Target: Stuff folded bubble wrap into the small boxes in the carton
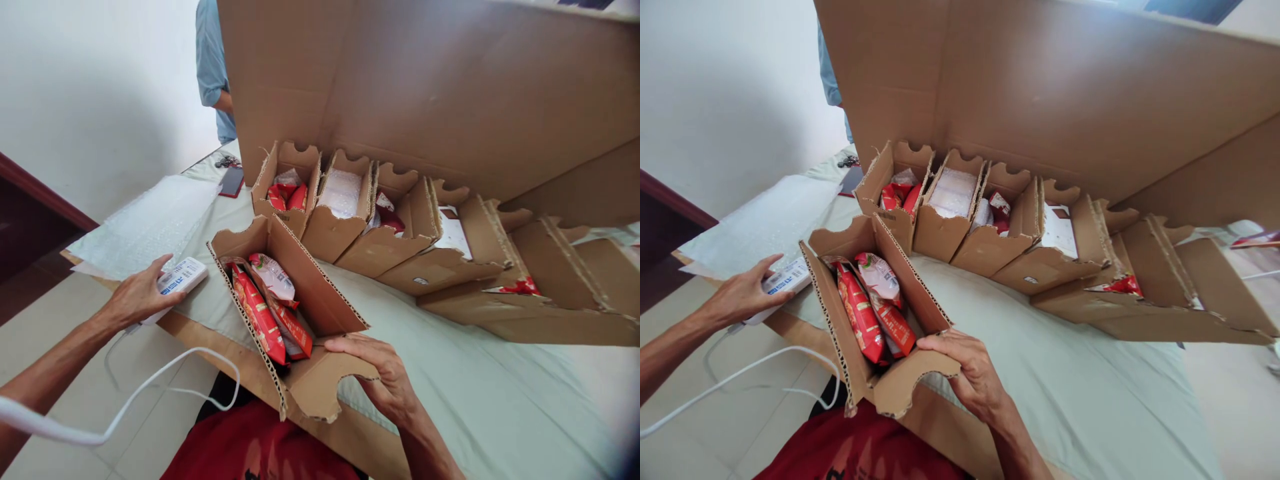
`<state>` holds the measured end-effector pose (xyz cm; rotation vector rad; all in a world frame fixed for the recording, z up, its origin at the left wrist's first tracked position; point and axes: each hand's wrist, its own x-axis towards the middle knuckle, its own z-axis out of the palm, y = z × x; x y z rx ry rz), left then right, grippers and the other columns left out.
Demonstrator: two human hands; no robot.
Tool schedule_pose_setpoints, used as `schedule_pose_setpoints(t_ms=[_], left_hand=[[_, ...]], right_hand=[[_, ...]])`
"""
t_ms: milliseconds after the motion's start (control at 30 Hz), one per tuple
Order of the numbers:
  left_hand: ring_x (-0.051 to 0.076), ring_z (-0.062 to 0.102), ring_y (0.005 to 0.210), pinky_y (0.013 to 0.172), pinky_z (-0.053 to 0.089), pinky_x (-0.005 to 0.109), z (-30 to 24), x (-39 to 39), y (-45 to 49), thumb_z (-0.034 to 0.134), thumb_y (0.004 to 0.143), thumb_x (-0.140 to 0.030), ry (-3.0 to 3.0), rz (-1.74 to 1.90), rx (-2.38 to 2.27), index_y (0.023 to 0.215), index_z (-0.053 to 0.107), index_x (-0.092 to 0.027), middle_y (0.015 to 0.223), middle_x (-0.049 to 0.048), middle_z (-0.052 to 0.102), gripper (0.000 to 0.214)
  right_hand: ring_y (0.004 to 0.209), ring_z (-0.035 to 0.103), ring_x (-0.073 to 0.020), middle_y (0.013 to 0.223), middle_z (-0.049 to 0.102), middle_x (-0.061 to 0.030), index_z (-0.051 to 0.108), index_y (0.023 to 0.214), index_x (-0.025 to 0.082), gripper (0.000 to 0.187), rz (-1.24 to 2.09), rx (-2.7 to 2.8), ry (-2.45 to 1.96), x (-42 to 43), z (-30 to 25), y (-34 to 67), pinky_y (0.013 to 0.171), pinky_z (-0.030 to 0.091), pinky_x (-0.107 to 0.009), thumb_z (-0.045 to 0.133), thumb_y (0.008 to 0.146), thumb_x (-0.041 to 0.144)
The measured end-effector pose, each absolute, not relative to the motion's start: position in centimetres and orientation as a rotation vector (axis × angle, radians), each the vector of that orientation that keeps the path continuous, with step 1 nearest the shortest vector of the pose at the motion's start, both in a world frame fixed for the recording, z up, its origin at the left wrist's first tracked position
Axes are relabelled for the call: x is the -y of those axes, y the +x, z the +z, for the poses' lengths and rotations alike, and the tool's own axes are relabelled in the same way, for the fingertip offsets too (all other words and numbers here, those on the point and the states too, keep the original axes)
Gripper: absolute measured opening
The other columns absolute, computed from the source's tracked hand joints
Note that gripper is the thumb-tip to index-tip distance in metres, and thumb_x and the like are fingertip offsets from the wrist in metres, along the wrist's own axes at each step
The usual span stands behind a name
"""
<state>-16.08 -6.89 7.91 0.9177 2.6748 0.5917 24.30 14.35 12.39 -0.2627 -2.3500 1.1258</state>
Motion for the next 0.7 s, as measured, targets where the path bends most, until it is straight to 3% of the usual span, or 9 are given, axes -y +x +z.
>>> schedule_pose_setpoints(t_ms=[200,433,700], left_hand=[[0.043,0.064,0.110,0.105,0.045,0.056,7.7,7.6,-16.6,0.082,0.050,-0.041,1.045,0.731,-2.573,0.143,0.057,-0.018,0.119,0.0143,0.072,0.099],[0.041,0.061,0.123,0.104,0.047,0.051,7.6,8.5,-16.3,0.058,0.072,-0.050,1.241,0.373,-2.551,0.157,0.035,-0.008,0.137,0.0219,0.062,0.098],[0.041,0.064,0.117,0.099,0.051,0.052,6.4,8.8,-16.7,0.058,0.071,-0.056,1.236,0.359,-2.632,0.156,0.036,-0.008,0.128,0.0211,0.066,0.099]], right_hand=[[0.074,0.074,-0.0172,0.091,0.082,-0.0029,0.076,0.119,0.035,0.031,1.105,2.333,-0.259,-14.2,12.5,24.2,0.070,0.057,-0.027,0.047,0.105,0.038],[0.072,0.073,-0.0151,0.092,0.082,-0.0019,0.076,0.117,0.031,0.030,1.120,2.309,-0.222,-14.3,12.7,23.9,0.068,0.055,-0.023,0.050,0.106,0.039],[0.072,0.073,-0.0142,0.091,0.081,-0.0006,0.076,0.117,0.033,0.029,1.133,2.304,-0.237,-14.1,12.7,23.9,0.067,0.055,-0.022,0.051,0.106,0.037]])
